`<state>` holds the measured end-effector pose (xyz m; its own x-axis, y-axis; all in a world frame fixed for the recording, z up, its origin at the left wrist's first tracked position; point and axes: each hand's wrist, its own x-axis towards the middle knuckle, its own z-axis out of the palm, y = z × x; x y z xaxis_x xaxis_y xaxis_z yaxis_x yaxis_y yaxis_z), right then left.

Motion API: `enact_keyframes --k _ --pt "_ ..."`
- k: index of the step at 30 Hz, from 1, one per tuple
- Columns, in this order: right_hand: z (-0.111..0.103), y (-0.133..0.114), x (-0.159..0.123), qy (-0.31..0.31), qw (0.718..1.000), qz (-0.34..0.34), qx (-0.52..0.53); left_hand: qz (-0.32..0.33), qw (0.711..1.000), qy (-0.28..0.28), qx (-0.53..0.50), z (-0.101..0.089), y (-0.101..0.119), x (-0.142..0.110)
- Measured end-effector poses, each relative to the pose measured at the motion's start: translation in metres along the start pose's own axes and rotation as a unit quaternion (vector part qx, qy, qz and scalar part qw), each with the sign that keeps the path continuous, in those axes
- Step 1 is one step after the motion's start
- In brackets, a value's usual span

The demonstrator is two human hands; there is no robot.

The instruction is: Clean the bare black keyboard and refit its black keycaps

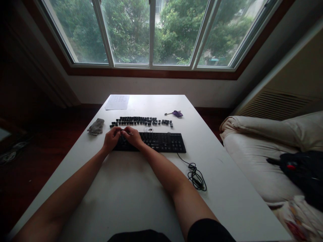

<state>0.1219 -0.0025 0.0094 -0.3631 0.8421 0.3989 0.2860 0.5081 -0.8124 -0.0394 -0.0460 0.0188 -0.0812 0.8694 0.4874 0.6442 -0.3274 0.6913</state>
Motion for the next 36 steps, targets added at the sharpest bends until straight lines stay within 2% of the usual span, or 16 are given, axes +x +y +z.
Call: enact_keyframes --k 36 --pt "-0.0017 -0.0035 0.0 -0.002 1.0 0.009 -0.002 -0.007 1.0 -0.005 0.008 -0.0005 0.0017 -0.0003"
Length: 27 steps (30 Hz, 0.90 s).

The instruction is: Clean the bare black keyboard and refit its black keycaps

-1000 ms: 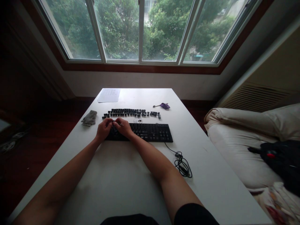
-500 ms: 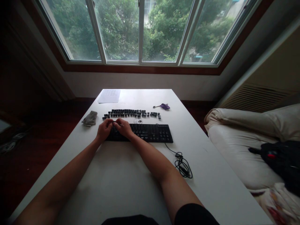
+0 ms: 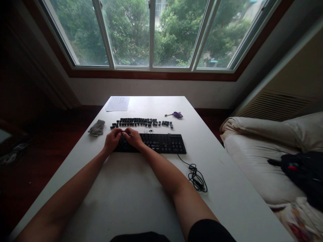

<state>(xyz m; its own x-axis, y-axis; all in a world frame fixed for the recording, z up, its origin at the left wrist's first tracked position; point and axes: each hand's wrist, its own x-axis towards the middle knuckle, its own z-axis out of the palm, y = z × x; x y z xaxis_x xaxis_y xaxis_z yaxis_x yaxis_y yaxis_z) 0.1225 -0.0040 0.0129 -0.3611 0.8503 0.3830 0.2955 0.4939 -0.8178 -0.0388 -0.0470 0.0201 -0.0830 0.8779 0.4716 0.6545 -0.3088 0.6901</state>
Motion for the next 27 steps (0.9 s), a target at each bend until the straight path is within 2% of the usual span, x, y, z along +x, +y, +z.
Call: enact_keyframes --k 10,27 --pt "-0.0015 -0.0037 -0.0003 -0.008 1.0 0.012 -0.007 0.003 1.0 -0.003 0.005 -0.0006 0.0 0.0006" --pt "-0.0006 -0.0006 -0.0004 -0.003 1.0 -0.007 0.002 -0.002 1.0 -0.006 -0.004 -0.0004 -0.0006 -0.0001"
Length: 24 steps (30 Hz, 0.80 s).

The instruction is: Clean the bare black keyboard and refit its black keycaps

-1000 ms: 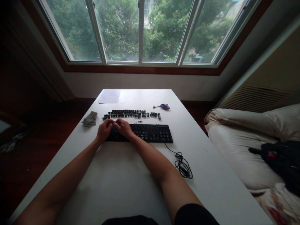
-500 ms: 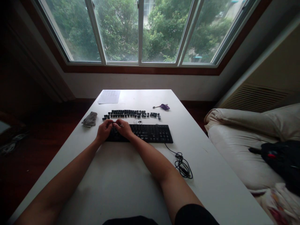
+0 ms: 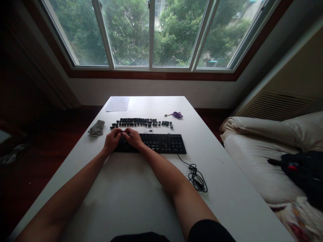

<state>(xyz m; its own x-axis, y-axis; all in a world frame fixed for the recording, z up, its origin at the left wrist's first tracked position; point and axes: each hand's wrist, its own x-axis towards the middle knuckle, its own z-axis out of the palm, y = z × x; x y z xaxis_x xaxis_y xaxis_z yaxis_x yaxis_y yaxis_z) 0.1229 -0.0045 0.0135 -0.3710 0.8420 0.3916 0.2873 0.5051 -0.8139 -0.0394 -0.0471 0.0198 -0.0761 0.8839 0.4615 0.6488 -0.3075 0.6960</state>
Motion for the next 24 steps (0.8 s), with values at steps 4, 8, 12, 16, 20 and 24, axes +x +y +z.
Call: enact_keyframes --k 4,8,12,16,20,24 --pt "-0.0006 -0.0007 -0.0001 -0.002 1.0 0.004 -0.004 -0.001 1.0 0.004 0.001 -0.0004 0.0014 -0.0002" --pt "-0.0003 -0.0003 0.0001 -0.002 1.0 0.006 -0.004 0.004 1.0 0.005 0.004 -0.0006 0.0016 0.0003" --pt "0.0005 0.0 0.0004 -0.002 1.0 0.005 -0.004 0.003 1.0 0.004 0.008 -0.0002 -0.0009 0.0006" --pt "0.0004 -0.0014 0.0005 -0.005 1.0 0.016 -0.012 0.002 1.0 0.002 0.006 0.0007 -0.0026 0.0005" --pt "0.0001 -0.0024 0.0003 -0.006 1.0 0.016 -0.017 -0.001 1.0 0.004 0.004 0.0013 -0.0022 0.0006" --pt "0.0004 -0.0019 -0.0002 -0.003 1.0 0.007 -0.02 -0.002 1.0 0.007 0.004 0.0012 -0.0016 0.0007"
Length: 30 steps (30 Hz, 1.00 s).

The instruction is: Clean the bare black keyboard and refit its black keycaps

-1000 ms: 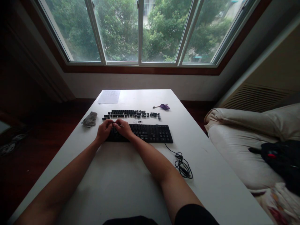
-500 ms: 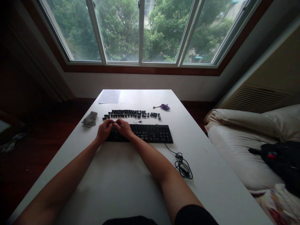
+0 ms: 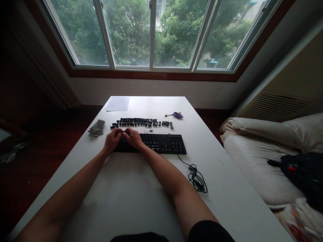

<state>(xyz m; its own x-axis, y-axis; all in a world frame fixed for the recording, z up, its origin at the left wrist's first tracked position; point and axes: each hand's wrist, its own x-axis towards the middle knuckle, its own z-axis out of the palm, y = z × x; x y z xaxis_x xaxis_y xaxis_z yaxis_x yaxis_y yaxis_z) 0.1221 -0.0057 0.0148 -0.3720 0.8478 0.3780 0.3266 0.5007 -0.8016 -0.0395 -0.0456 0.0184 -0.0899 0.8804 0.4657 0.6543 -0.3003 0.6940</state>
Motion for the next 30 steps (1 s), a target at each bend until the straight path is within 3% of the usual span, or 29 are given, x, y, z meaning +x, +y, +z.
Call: enact_keyframes --k 30 --pt "0.0053 0.0035 0.0011 0.011 1.0 -0.003 -0.001 0.008 0.999 -0.031 0.028 -0.0008 -0.0057 0.0019"
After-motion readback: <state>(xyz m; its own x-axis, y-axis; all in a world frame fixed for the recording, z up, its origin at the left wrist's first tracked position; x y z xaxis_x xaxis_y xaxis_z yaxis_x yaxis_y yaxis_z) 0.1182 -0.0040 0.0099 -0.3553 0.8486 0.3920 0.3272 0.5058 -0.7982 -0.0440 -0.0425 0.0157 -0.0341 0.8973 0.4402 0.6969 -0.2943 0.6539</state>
